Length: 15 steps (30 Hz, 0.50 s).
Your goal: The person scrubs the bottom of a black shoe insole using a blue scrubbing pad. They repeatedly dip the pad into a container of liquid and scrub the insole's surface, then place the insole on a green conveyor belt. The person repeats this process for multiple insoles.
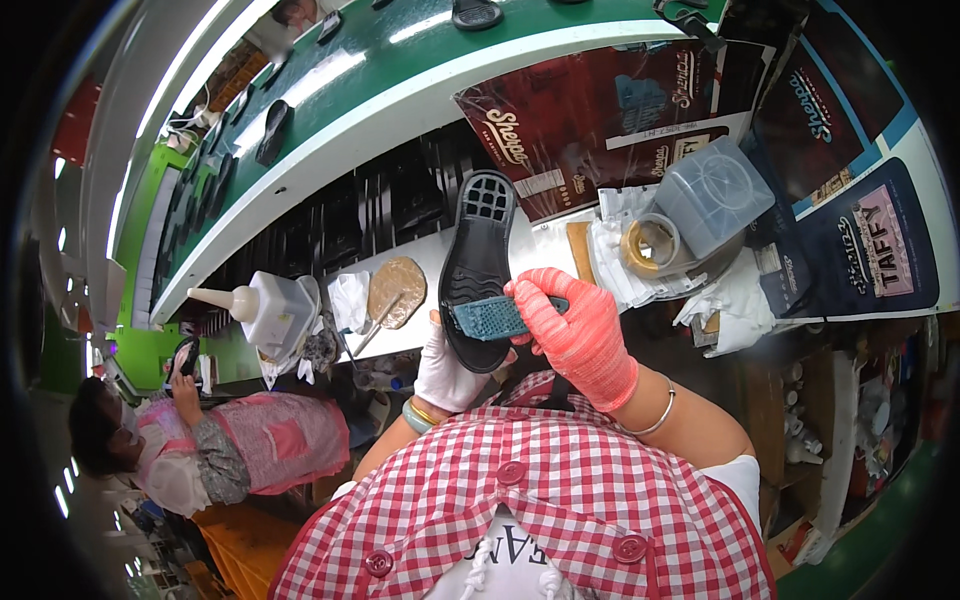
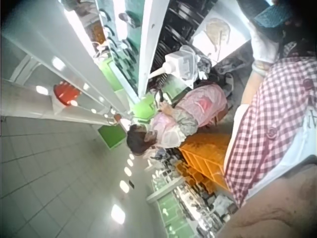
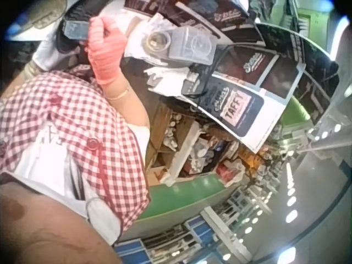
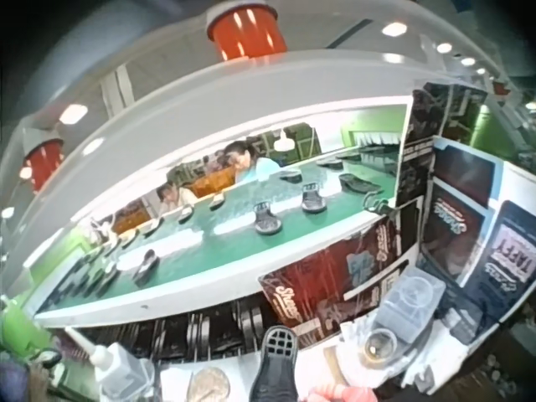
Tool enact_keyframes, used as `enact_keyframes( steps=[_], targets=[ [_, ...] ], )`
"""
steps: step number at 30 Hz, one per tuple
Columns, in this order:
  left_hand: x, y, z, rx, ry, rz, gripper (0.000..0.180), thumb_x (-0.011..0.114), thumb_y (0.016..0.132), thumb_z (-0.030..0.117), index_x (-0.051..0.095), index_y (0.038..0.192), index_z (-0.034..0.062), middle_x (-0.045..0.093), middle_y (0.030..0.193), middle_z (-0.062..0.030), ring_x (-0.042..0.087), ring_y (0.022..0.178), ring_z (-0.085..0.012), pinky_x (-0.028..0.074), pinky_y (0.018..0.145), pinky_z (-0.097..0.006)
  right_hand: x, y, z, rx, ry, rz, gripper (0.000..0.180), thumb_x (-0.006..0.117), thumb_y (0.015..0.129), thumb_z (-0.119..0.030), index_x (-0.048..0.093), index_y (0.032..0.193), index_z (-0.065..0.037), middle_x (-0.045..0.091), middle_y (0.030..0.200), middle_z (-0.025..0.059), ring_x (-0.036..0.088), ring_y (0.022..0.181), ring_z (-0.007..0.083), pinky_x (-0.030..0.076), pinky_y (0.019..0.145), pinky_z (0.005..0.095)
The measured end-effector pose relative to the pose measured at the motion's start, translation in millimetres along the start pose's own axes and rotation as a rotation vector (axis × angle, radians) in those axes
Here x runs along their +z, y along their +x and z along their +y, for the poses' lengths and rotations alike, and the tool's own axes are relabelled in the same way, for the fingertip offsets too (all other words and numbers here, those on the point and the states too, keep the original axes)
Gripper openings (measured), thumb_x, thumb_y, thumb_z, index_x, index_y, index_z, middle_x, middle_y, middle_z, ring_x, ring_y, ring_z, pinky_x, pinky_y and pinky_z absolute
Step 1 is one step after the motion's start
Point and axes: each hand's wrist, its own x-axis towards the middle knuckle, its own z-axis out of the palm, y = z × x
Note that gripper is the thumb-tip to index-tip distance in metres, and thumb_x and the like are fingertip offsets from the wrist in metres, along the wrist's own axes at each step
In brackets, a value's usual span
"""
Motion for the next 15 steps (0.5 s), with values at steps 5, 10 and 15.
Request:
enact_keyframes(
  steps=[5, 10, 15],
  targets=[
    [4.0, 1.8, 1.7, -0.070, -0.050, 0.188, 0.062, 0.041, 0.091, 0.062, 0.050, 0.129, 0.0140, 0.058, 0.122, -0.0096, 0.059, 0.103, -0.0256, 0.053, 0.077, -0.040, -2.9, -4.7, 1.6, 0.047, -0.040, -0.103, 0.021, 0.057, 0.094, -0.018, 0.066, 0.100, 0.000, 0.065, 0.081, 0.0053, 0.062, 0.065, 0.0084, 0.049, 0.054, 0.0219],
    [3.9, 0.6, 1.0, -0.109, 0.042, 0.211, 0.063, 0.036, 0.091, 0.064, 0.053, 0.126, 0.0135, 0.061, 0.117, -0.0073, 0.061, 0.097, -0.0223, 0.052, 0.069, -0.034, -6.6, -0.6, 0.4, 0.060, -0.109, -0.238, 0.021, 0.055, 0.094, -0.015, 0.065, 0.100, 0.002, 0.065, 0.088, 0.0067, 0.062, 0.071, 0.0102, 0.051, 0.061, 0.0231],
    [-4.8, 5.2, 10.4, -0.274, 0.088, 0.054, 0.064, 0.026, 0.093, 0.065, 0.053, 0.123, 0.0150, 0.065, 0.106, -0.0085, 0.064, 0.079, -0.0233, 0.047, 0.055, -0.035, -7.9, 17.2, -10.4, 0.067, -0.270, -0.446, 0.027, 0.053, 0.095, -0.022, 0.063, 0.106, 0.001, 0.065, 0.088, 0.0058, 0.062, 0.069, 0.0093, 0.050, 0.057, 0.0215]
  ],
)
